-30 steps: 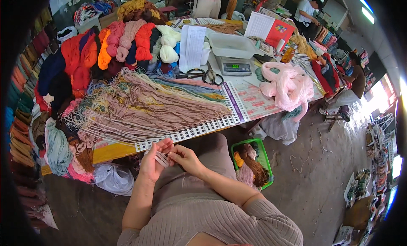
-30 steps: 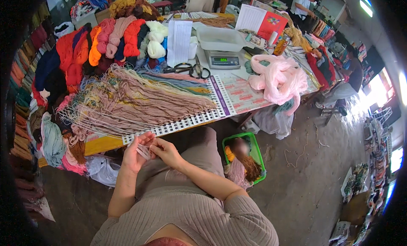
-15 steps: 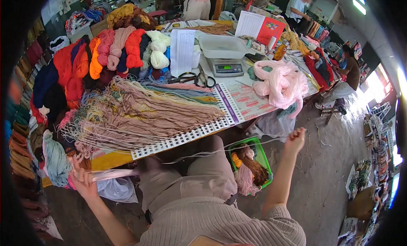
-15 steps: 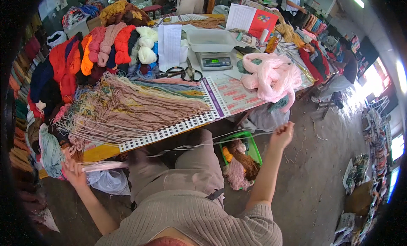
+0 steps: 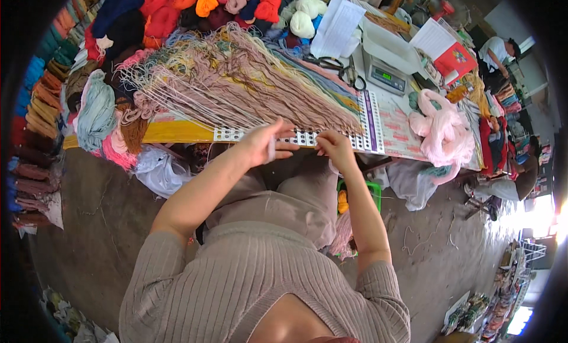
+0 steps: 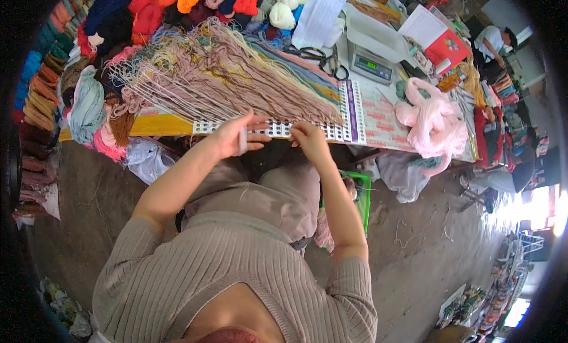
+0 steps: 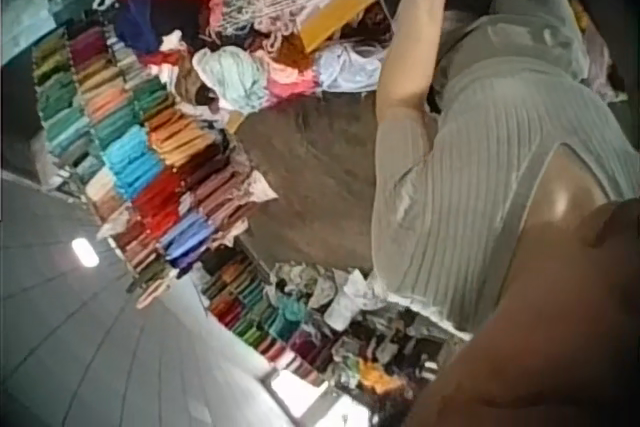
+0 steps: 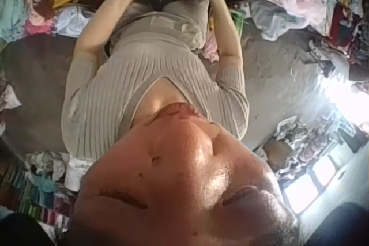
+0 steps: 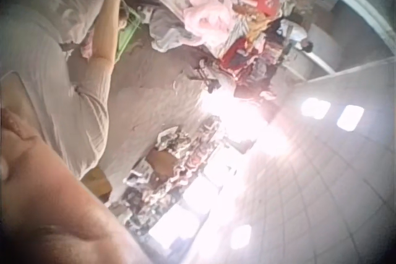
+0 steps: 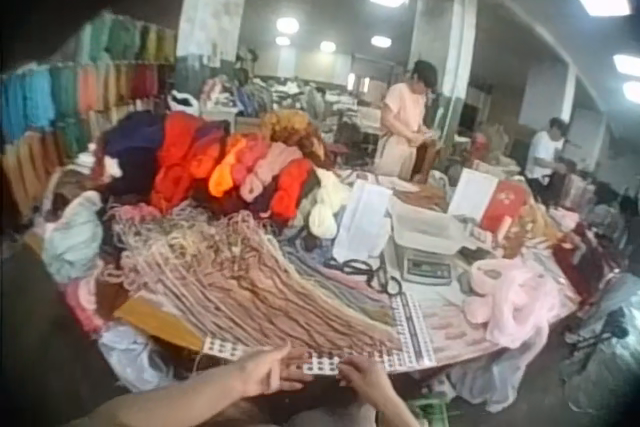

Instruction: Organize yarn by cutting bundles to length and attaching them to a cardboard sample holder strip.

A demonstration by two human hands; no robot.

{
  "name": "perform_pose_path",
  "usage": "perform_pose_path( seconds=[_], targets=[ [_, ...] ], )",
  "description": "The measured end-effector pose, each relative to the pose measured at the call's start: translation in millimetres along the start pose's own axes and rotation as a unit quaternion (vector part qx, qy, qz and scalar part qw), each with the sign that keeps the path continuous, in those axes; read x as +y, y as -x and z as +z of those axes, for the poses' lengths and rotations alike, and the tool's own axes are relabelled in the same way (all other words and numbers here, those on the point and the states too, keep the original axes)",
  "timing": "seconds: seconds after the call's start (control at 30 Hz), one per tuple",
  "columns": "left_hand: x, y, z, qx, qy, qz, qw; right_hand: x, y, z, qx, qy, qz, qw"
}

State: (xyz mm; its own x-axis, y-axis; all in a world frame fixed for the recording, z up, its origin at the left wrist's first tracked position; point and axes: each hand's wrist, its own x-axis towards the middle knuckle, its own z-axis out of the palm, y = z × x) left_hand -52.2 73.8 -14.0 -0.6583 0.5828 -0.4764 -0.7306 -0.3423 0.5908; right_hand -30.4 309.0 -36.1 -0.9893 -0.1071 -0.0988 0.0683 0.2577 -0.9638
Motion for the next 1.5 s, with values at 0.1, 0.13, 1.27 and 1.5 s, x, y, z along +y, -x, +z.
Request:
perform_pose_path(
  seconds=[0.1, 0.13, 1.27, 1.5],
  targets=[
    [-7.9, -3.1, 10.0, 0.034, -0.004, -0.02, 0.999, 9.4, -15.3, 15.0, -0.016, 0.054, -0.005, 0.998],
    [-8.4, -6.1, 15.0, 0.045, -0.007, -0.035, 0.998, 19.2, -20.0, 14.5, -0.018, 0.069, -0.006, 0.997],
    [5.4, -45.6, 11.2, 0.06, -0.154, -0.087, 0.982, 7.4, -11.4, 13.1, 0.089, 0.178, 0.01, 0.98],
    [-0.4, -70.4, 5.9, 0.088, -0.289, -0.025, 0.953, 5.8, -24.8, 12.5, 0.02, 0.184, 0.036, 0.982]
  ],
)
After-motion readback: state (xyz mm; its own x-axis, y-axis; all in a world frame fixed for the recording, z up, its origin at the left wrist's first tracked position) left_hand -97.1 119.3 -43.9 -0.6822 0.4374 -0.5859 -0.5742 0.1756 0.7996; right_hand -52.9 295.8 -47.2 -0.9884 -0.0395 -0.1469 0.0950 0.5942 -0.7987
